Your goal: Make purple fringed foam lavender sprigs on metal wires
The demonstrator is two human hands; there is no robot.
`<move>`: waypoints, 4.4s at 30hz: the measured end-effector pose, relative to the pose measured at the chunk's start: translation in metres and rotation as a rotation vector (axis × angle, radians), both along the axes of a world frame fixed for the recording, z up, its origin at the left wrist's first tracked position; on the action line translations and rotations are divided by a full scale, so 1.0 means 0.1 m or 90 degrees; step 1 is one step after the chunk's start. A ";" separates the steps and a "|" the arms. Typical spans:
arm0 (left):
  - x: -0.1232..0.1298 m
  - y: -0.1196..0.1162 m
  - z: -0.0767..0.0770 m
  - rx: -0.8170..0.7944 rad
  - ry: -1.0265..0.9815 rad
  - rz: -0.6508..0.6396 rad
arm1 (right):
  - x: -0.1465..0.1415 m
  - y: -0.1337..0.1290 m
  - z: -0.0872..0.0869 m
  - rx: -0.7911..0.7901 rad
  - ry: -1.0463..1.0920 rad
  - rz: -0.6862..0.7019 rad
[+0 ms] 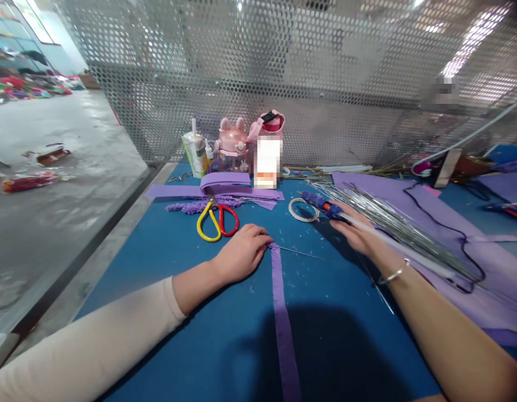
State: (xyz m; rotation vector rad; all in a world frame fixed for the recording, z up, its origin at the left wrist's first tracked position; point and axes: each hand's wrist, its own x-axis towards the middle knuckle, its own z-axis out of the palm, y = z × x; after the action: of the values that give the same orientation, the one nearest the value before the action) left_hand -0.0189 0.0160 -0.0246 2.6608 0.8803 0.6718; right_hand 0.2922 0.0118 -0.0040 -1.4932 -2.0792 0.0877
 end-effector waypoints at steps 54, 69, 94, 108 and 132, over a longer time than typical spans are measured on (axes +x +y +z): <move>0.08 -0.26 0.22 -0.917 -0.335 -0.118 | -1.19 -0.65 0.16 -0.211 0.371 0.195; 0.05 -0.39 0.34 -0.266 -0.182 -0.049 | -1.14 -0.66 0.16 -0.210 0.336 0.151; 0.08 -0.28 0.23 -0.623 -0.285 0.025 | -1.17 -0.65 0.08 -0.436 0.461 0.130; 0.10 -0.32 0.18 -0.497 -0.334 0.034 | -1.13 -0.63 0.04 -0.487 0.633 0.109; 0.06 -0.30 0.27 -0.759 -0.305 -0.009 | -1.08 -0.58 0.04 -0.359 0.512 0.068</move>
State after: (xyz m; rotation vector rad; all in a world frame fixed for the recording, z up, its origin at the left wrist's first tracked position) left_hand -0.0131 -0.0142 0.0026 1.3721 0.7532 0.4942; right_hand 0.1843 -0.0464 -0.0003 -1.3071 -1.5036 1.1894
